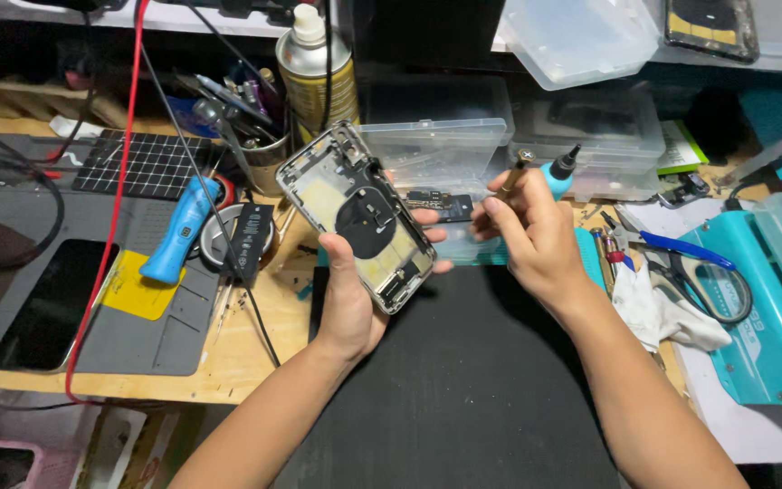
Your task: The person holds a disassembled smartphone chassis and uses a screwdriver and tweezers to manipulate internal components and connectors. The person repeatedly probes and adjusts small parts inside the device while holding it steady with the other hand.
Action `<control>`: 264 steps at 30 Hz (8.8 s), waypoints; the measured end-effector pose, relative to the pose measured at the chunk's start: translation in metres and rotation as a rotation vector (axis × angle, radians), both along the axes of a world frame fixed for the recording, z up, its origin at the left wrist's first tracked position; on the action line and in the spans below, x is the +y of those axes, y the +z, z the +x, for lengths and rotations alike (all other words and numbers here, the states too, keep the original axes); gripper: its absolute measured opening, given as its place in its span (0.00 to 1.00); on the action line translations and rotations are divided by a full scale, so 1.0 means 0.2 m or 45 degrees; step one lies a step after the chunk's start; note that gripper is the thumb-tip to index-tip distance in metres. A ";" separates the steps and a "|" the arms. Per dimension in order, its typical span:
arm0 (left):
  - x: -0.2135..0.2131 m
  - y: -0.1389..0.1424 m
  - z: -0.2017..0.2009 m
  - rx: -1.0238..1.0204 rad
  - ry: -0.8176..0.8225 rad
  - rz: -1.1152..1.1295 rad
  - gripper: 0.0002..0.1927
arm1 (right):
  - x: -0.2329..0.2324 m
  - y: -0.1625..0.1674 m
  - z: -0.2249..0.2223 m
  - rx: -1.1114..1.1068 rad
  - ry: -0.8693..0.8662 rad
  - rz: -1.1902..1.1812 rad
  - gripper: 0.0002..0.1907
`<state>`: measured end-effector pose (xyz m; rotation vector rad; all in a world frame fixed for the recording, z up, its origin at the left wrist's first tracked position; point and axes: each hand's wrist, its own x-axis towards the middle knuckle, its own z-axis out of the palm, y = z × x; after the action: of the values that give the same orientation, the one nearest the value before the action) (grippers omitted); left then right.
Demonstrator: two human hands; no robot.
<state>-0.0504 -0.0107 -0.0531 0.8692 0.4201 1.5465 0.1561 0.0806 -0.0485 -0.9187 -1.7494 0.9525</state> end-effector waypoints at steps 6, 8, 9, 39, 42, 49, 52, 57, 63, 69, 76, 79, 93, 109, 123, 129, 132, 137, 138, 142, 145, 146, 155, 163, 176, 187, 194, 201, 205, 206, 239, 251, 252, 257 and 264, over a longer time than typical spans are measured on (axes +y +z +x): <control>-0.01 0.00 -0.06 -0.197 -0.132 -0.078 0.55 | -0.10 0.07 -0.06 0.180 0.002 0.034 0.08; -0.02 0.00 -0.08 -0.256 -0.177 -0.114 0.55 | -0.17 0.12 -0.06 0.275 0.034 0.075 0.07; -0.02 0.01 -0.08 -0.282 -0.194 -0.125 0.55 | -0.20 0.14 -0.06 0.318 0.058 0.083 0.06; -0.01 0.02 -0.12 -0.372 -0.181 -0.145 0.53 | -0.49 0.21 -0.17 0.095 0.081 0.584 0.41; 0.01 0.02 -0.08 -0.306 -0.194 -0.140 0.53 | -0.42 0.34 -0.05 -0.094 -0.129 0.247 0.40; 0.02 0.02 0.18 0.070 -0.361 -0.018 0.49 | -0.24 0.32 0.29 -0.921 -0.262 -0.025 0.35; 0.02 0.02 0.26 0.126 -0.410 -0.032 0.48 | -0.26 0.23 0.36 -1.016 -0.190 0.022 0.27; 0.03 0.02 0.34 0.178 -0.448 -0.133 0.45 | -0.29 0.18 0.44 -0.930 -0.258 0.006 0.16; 0.01 0.02 0.31 0.115 -0.440 -0.181 0.41 | -0.14 0.17 0.68 -1.493 -0.714 0.039 0.14; 0.00 0.03 0.27 0.016 -0.418 -0.190 0.38 | -0.05 0.18 0.74 -1.660 -0.699 -0.208 0.16; 0.01 0.05 0.22 -0.041 -0.324 -0.175 0.39 | -0.20 0.50 0.62 -1.042 -0.689 0.187 0.15; 0.01 0.06 0.21 -0.040 -0.283 -0.159 0.40 | -0.29 0.58 0.54 -0.546 -0.433 0.397 0.09; 0.00 0.08 0.17 -0.037 -0.212 -0.042 0.41 | -0.35 0.40 0.40 0.091 -0.323 0.338 0.06; -0.09 0.18 0.14 -0.070 -0.614 -0.045 0.42 | -0.36 0.44 0.23 -0.477 0.041 0.234 0.15; -0.08 0.15 0.11 -0.083 -0.639 -0.142 0.41 | -0.30 0.37 0.10 -0.233 -0.014 -0.136 0.08; -0.07 0.20 0.11 -0.159 -0.479 -0.114 0.44 | -0.28 0.35 0.22 -0.394 -0.021 -0.279 0.07; -0.07 0.21 0.11 -0.187 -0.473 -0.108 0.44 | -0.25 0.41 0.33 -0.765 -0.044 0.242 0.12; -0.08 0.23 0.13 -0.150 -0.533 -0.105 0.47 | -0.25 0.39 0.30 -0.657 -0.118 -0.016 0.19; -0.08 0.23 0.13 -0.149 -0.563 -0.117 0.48 | -0.26 0.37 0.27 -0.524 0.004 -0.181 0.18; -0.09 0.24 0.14 -0.128 -0.606 -0.144 0.50 | -0.26 0.25 0.16 -0.061 0.415 -0.618 0.18; -0.08 0.22 0.14 -0.122 -0.559 -0.108 0.49 | -0.24 0.19 0.13 0.040 0.538 -0.591 0.13; -0.07 0.20 0.13 -0.110 -0.521 -0.100 0.50 | -0.23 0.19 0.13 0.009 0.436 -0.567 0.11; 0.02 0.08 0.11 -0.209 -0.205 -0.120 0.56 | -0.35 0.30 0.16 0.318 0.058 0.041 0.49; 0.01 0.10 0.11 -0.227 -0.202 -0.155 0.55 | -0.45 0.24 0.04 0.163 0.300 0.578 0.46; 0.01 0.12 0.08 -0.201 -0.141 -0.157 0.52 | -0.44 0.20 0.02 0.182 0.259 0.703 0.47; 0.02 0.12 0.09 -0.212 -0.135 -0.163 0.52 | -0.44 0.19 0.02 0.121 0.272 0.708 0.44; 0.02 0.12 0.09 -0.204 -0.119 -0.164 0.52 | -0.44 0.20 0.01 0.137 0.274 0.711 0.43; 0.00 0.12 0.09 -0.296 -0.178 -0.108 0.49 | -0.42 0.23 0.00 0.020 0.211 0.864 0.41; 0.00 0.13 0.09 -0.426 -0.219 -0.138 0.46 | -0.40 0.27 0.01 -0.008 0.178 0.994 0.41; 0.00 0.13 0.09 -0.403 -0.196 -0.155 0.45 | -0.39 0.28 0.00 -0.019 0.172 1.020 0.40; -0.02 0.06 0.14 -0.151 0.111 0.021 0.37 | -0.37 0.30 0.01 0.222 0.342 0.502 0.42; 0.00 0.02 0.13 -0.053 0.080 0.026 0.36 | -0.36 0.30 0.01 0.208 0.307 0.423 0.42; 0.00 0.02 0.13 -0.035 0.100 0.035 0.36 | -0.35 0.30 0.01 0.231 0.390 0.437 0.42; 0.00 0.00 0.13 -0.004 0.092 0.045 0.40 | -0.36 0.30 0.01 0.182 0.196 0.427 0.43; 0.00 0.00 0.13 0.004 0.084 0.039 0.43 | -0.35 0.30 0.00 0.093 0.061 0.402 0.42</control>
<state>-0.0242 -0.0115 -0.0529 0.8892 0.4315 1.6158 0.1554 0.0104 0.0110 -0.6334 -1.8013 0.7033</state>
